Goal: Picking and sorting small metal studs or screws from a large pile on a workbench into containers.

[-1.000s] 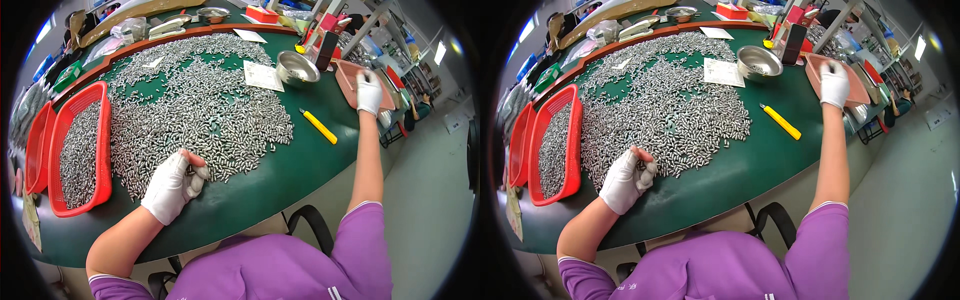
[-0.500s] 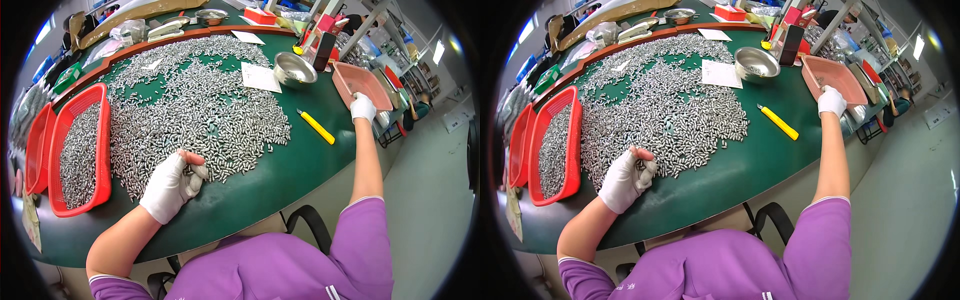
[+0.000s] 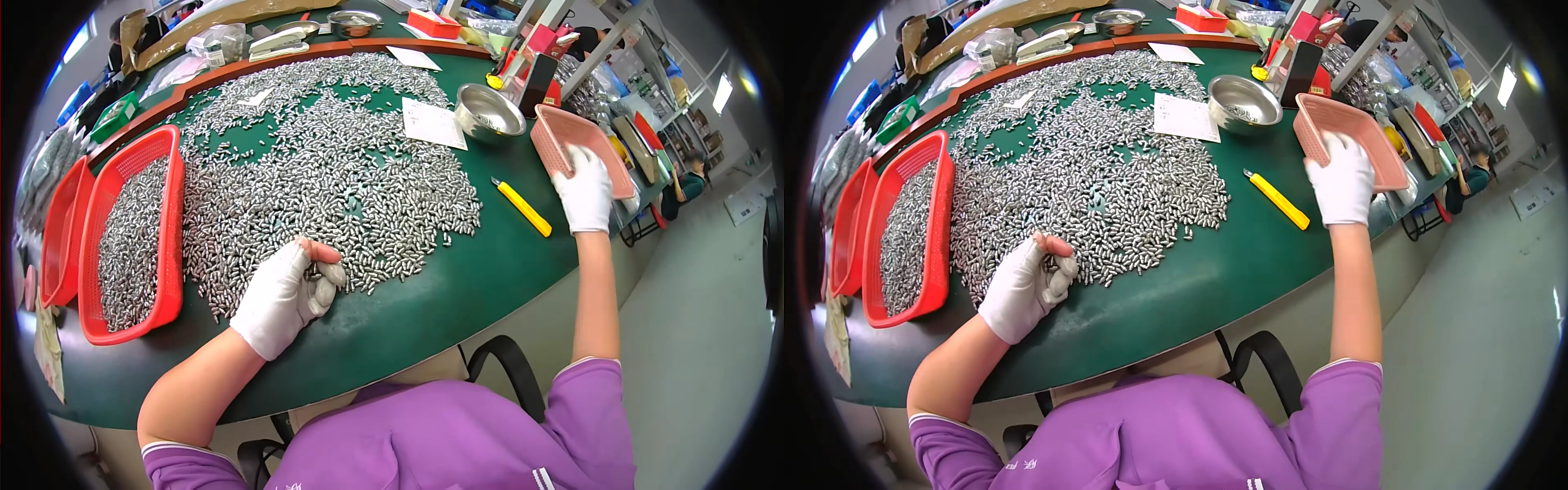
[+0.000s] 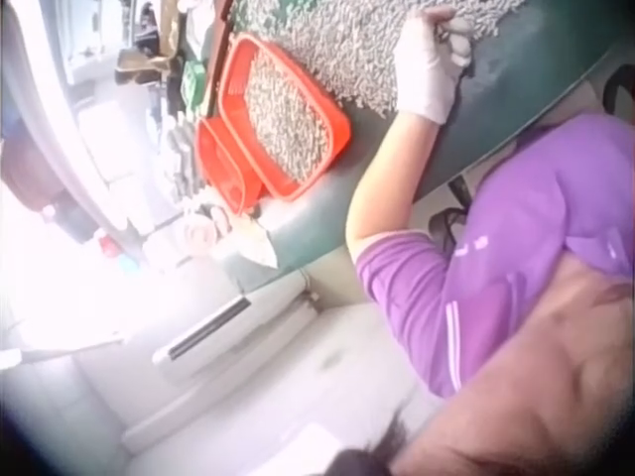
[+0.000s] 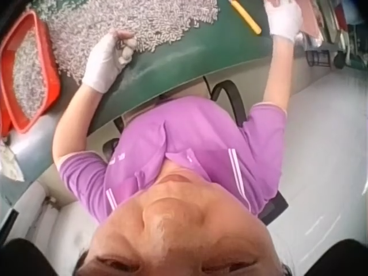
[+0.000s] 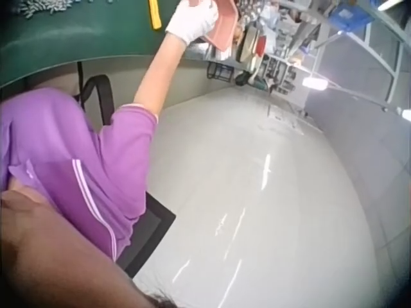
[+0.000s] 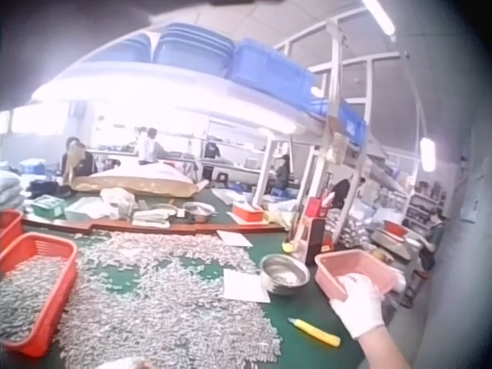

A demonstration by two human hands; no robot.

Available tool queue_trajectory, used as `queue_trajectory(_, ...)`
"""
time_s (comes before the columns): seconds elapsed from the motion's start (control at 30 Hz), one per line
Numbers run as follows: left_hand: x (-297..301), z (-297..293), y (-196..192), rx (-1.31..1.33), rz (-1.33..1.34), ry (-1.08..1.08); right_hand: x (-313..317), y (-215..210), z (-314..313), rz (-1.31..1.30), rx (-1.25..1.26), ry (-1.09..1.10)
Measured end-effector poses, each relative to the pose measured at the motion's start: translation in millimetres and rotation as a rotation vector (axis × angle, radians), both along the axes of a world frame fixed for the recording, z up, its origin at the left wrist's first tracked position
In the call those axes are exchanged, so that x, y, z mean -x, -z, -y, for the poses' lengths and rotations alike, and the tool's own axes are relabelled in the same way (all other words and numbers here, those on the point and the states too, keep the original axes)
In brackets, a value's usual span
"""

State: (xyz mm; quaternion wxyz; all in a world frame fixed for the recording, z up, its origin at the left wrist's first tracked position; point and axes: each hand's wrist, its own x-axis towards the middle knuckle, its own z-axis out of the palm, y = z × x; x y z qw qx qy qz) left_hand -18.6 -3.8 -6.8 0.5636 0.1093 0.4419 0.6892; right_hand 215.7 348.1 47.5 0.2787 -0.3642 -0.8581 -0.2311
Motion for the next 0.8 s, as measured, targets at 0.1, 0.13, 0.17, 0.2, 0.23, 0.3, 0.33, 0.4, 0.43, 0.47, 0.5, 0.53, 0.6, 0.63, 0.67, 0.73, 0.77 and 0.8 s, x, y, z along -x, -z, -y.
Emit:
queue_trajectory(0.1,1,2,1,-0.004,-0.009,-0.003,47,-6,19,0.035,0.043,-0.173)
queue_trajectory(0.13,2,5,0,-0.011,-0.014,-0.011,66,-4,24,0.052,0.087,-0.198)
queue_trajectory(0.17,2,4,0,-0.019,-0.019,-0.004,77,-2,22,0.086,0.085,-0.19)
queue_trajectory(0.2,0,3,-1,-0.022,-0.011,0.001,87,5,16,0.113,0.087,-0.171)
queue_trajectory(0.23,-1,2,-3,-0.023,-0.005,0.001,94,15,0,0.126,0.096,-0.222)
queue_trajectory(0.3,-3,0,-6,0.0,-0.011,0.011,106,26,-10,0.08,0.107,-0.275)
queue_trajectory(0.33,-3,1,-6,0.011,-0.008,0.006,111,27,-10,0.08,0.107,-0.289)
queue_trajectory(0.4,-1,2,-3,0.03,-0.025,0.012,117,30,-8,0.017,0.174,-0.332)
queue_trajectory(0.43,-1,2,-3,0.032,-0.03,0.018,119,30,-8,0.021,0.173,-0.336)
queue_trajectory(0.47,-1,2,-3,0.023,-0.034,0.023,122,31,-8,0.024,0.174,-0.34)
queue_trajectory(0.5,-1,2,-4,0.024,-0.031,0.019,125,31,-8,0.006,0.202,-0.346)
queue_trajectory(0.53,-1,3,-4,0.017,-0.026,0.018,127,31,-9,-0.012,0.232,-0.35)
queue_trajectory(0.6,-1,3,-4,0.0,-0.019,0.026,129,29,-11,-0.013,0.226,-0.347)
queue_trajectory(0.63,-2,3,-5,-0.001,-0.028,0.032,128,29,-10,-0.02,0.233,-0.345)
queue_trajectory(0.67,-1,2,-5,-0.002,-0.037,0.032,131,24,2,-0.041,0.155,-0.341)
queue_trajectory(0.73,-1,1,-4,0.009,-0.044,0.03,133,11,32,-0.08,0.053,-0.37)
queue_trajectory(0.77,-2,0,-5,0.011,-0.052,0.031,135,8,44,-0.094,0.093,-0.472)
queue_trajectory(0.8,-2,0,-4,0.005,-0.047,0.03,138,6,56,-0.107,0.134,-0.574)
